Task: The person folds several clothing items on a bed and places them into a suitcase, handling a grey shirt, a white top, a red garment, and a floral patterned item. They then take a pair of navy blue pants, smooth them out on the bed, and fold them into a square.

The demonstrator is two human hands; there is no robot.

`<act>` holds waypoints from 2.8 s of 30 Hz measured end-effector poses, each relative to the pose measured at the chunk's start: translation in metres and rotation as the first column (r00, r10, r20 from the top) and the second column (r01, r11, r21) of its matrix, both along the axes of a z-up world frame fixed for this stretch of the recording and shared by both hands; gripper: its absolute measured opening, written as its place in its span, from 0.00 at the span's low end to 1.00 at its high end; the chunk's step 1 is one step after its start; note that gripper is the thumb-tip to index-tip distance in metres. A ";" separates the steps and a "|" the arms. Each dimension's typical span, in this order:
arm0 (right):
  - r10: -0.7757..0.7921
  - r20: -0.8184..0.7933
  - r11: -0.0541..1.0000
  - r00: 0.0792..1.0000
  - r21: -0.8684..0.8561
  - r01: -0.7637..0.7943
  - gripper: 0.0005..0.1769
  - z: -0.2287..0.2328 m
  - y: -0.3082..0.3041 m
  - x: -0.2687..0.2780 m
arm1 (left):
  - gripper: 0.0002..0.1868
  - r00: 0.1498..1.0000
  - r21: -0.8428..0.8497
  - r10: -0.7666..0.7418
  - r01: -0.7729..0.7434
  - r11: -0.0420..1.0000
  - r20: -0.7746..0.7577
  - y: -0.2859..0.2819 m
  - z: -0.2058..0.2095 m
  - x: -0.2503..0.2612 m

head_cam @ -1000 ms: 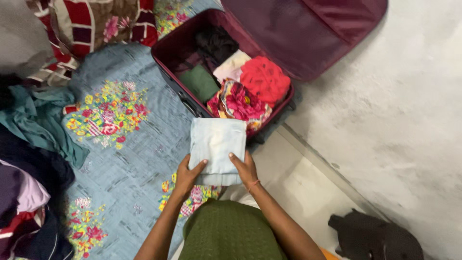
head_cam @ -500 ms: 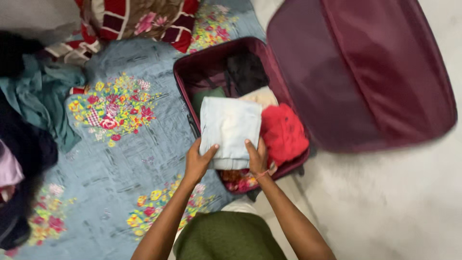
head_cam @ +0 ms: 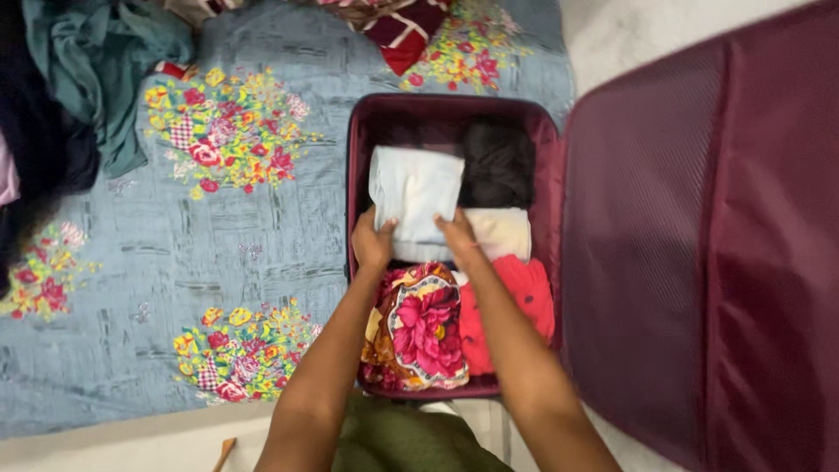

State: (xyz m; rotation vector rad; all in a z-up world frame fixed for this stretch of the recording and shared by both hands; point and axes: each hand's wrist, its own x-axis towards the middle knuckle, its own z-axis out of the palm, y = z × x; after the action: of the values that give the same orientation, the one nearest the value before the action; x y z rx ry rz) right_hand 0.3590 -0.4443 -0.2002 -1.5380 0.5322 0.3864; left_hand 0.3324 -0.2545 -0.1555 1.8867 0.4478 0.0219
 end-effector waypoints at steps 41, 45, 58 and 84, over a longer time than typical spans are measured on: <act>0.644 0.637 0.765 0.424 -0.532 -0.361 0.19 0.254 0.199 -0.299 | 0.22 0.883 0.239 -0.008 -0.118 0.964 0.469 0.110 0.196 -0.345; 0.642 0.684 0.762 0.347 -0.518 -0.388 0.25 0.254 0.222 -0.374 | 0.28 0.875 0.257 0.033 -0.177 0.950 0.482 0.124 0.197 -0.414; 0.763 0.631 0.501 0.140 -0.441 -0.744 0.36 0.277 0.184 -0.493 | 0.31 0.865 0.283 0.247 -0.393 0.875 0.436 0.078 0.199 -0.564; 0.605 0.744 0.034 -0.282 -0.378 -0.925 0.33 0.276 0.095 -0.782 | 0.33 0.570 0.383 0.659 -0.820 0.424 0.491 -0.094 0.205 -0.888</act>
State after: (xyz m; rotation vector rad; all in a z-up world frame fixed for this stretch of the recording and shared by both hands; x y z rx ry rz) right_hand -0.4225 -0.3496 0.0753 -1.2120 -1.5686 0.7073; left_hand -0.5560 -0.3482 0.0490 2.0497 1.1866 1.1535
